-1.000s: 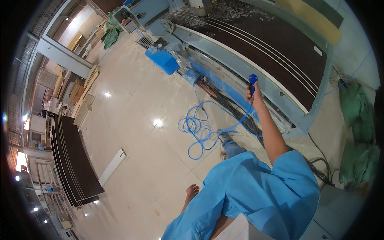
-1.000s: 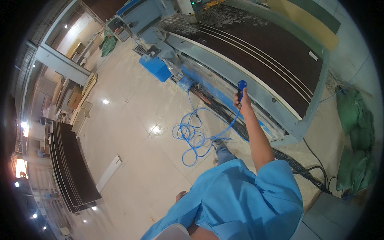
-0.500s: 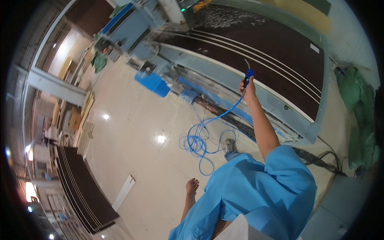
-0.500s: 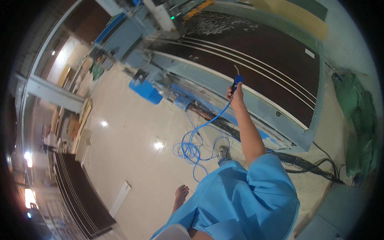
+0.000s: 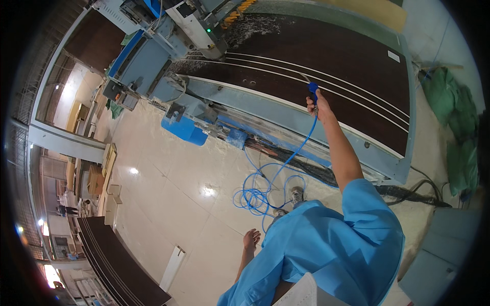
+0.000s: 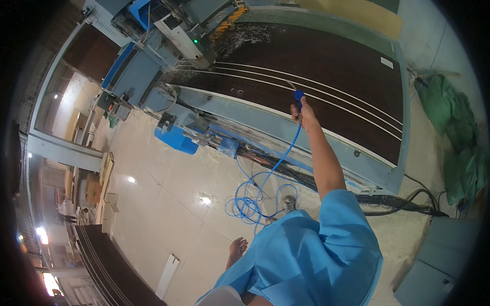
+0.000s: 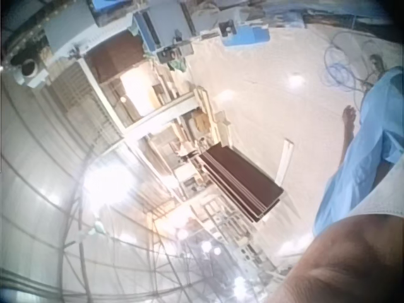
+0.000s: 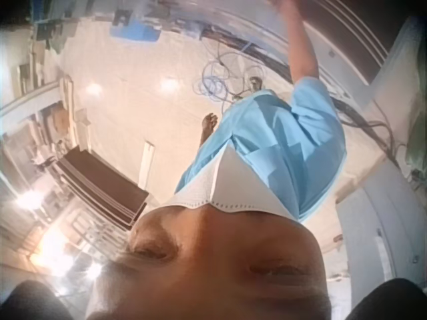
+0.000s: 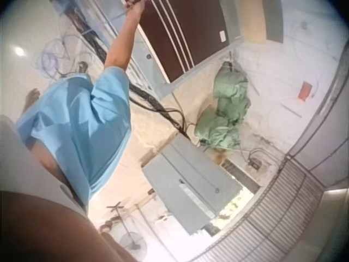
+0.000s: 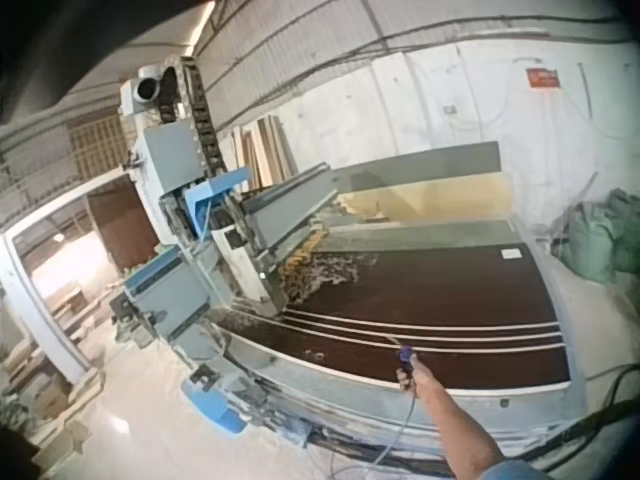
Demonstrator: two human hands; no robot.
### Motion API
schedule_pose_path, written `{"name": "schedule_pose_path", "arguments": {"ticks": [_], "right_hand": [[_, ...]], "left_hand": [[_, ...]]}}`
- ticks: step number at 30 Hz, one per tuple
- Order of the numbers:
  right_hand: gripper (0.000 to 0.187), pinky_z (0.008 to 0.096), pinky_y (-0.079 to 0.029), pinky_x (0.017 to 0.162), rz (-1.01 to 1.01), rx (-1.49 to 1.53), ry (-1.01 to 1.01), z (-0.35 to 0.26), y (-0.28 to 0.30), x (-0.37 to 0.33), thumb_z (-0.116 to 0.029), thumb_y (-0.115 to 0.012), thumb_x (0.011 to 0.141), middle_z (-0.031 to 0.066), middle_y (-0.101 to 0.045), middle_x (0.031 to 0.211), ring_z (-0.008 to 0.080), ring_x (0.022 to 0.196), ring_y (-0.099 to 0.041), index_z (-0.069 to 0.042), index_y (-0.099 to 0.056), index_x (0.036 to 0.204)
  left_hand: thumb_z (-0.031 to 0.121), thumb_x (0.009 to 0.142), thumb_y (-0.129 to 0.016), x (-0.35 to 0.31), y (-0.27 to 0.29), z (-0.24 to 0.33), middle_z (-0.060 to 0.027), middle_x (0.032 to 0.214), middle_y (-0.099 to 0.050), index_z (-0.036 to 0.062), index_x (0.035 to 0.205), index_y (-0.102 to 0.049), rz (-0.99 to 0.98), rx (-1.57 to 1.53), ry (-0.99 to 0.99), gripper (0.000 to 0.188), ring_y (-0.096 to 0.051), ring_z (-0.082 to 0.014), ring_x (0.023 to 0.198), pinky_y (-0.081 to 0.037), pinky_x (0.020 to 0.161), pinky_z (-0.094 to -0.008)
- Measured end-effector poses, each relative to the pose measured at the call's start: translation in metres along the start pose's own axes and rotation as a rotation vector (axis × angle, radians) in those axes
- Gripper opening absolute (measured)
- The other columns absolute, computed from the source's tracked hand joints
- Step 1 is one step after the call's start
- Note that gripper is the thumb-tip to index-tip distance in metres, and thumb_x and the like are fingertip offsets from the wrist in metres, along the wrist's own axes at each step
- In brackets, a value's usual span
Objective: The person uses a blue air gun to blow dust and debris from the floor and the surfaces of large industrial machines. They also measure a machine with a tape measure and place a paper label on it.
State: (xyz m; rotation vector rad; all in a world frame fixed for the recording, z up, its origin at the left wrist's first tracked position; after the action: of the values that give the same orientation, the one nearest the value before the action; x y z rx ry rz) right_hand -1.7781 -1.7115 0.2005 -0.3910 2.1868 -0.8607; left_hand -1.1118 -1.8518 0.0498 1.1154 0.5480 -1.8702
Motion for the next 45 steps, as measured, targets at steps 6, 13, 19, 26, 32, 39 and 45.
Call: {"name": "schedule_pose_path", "arguments": {"ticks": [6,13,19,26,32,39,45], "right_hand": [[0.06,0.0237,-0.036,0.043,-0.003,-0.182,-0.083,0.007,-0.006,-0.006,-0.062,-0.041,0.101,-0.004,-0.047,0.058,0.0071,0.044,-0.039,-0.005,-0.056,0.087],[0.06,0.0229,-0.035,0.042,-0.04,-0.41,-0.168,-0.001,0.052,-0.037,-0.066,-0.047,0.096,-0.0049,-0.047,0.057,0.0057,0.042,-0.039,-0.007,-0.056,0.086],[0.06,0.0237,-0.034,0.042,0.076,-0.366,0.01,-0.014,0.174,-0.156,-0.068,-0.048,0.095,-0.006,-0.047,0.056,0.0057,0.041,-0.038,-0.01,-0.058,0.082],[0.059,0.025,-0.033,0.045,0.361,-0.008,0.208,0.004,0.344,-0.347,-0.067,-0.042,0.097,-0.0062,-0.045,0.057,0.0085,0.044,-0.039,-0.012,-0.057,0.083],[0.061,0.0274,-0.035,0.046,0.388,0.157,0.39,0.0,0.417,-0.443,-0.065,-0.033,0.101,-0.0042,-0.048,0.059,0.0103,0.045,-0.041,-0.011,-0.057,0.085],[0.066,0.0325,-0.04,0.048,0.297,0.146,0.247,-0.028,0.462,-0.443,-0.064,-0.03,0.101,0.0015,-0.052,0.063,0.016,0.048,-0.046,-0.005,-0.06,0.093],[0.063,0.0515,-0.055,0.089,0.069,0.258,0.287,-0.076,0.479,-0.418,-0.062,-0.042,0.099,0.0129,-0.066,0.085,0.0371,0.091,-0.069,-0.01,-0.057,0.13]], "left_hand": [[0.029,0.1,-0.05,-0.001,0.009,0.007,-0.0076,0.106,-0.069,0.0066,0.124,-0.06,0.047,0.072,0.039,0.034,-0.067,-0.0181,0.092,-0.051,0.076,-0.0312],[0.027,0.099,-0.052,-0.015,0.02,0.023,-0.0063,0.102,-0.068,0.0063,0.123,-0.06,0.09,0.059,-0.048,0.033,-0.066,-0.0164,0.088,-0.051,0.077,-0.0306],[0.028,0.099,-0.052,-0.015,-0.003,0.009,-0.0091,0.109,-0.069,0.0073,0.125,-0.059,0.014,0.116,-0.053,0.034,-0.067,-0.0188,0.094,-0.052,0.079,-0.0314],[0.03,0.1,-0.05,-0.01,-0.038,-0.045,-0.0142,0.118,-0.064,0.0062,0.13,-0.055,-0.168,0.313,-0.043,0.039,-0.063,-0.0232,0.106,-0.05,0.088,-0.0359],[0.022,0.095,-0.06,-0.027,-0.102,-0.093,-0.0087,0.089,-0.07,0.0054,0.111,-0.065,-0.245,0.407,-0.115,0.024,-0.067,-0.0151,0.073,-0.046,0.058,-0.025],[0.021,0.094,-0.061,-0.095,-0.273,-0.084,-0.0117,0.092,-0.071,-0.0021,0.11,-0.067,-0.539,0.745,-0.695,0.029,-0.068,-0.0179,0.084,-0.052,0.073,-0.0294],[0.02,0.095,-0.063,-0.186,-0.483,-0.057,-0.0145,0.098,-0.072,0.0024,0.113,-0.067,-0.737,0.945,-1.095,0.026,-0.07,-0.023,0.089,-0.053,0.082,-0.0331]]}}
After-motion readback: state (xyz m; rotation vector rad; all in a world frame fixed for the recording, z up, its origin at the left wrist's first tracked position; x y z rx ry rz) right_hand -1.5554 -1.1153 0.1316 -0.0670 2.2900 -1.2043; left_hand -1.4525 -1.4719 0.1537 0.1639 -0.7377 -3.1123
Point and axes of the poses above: each hand's wrist, its own x-axis towards the middle knuckle, its own y-axis out of the back of the hand, z = x × y, the point moved 1 cm from there along x, towards the middle knuckle
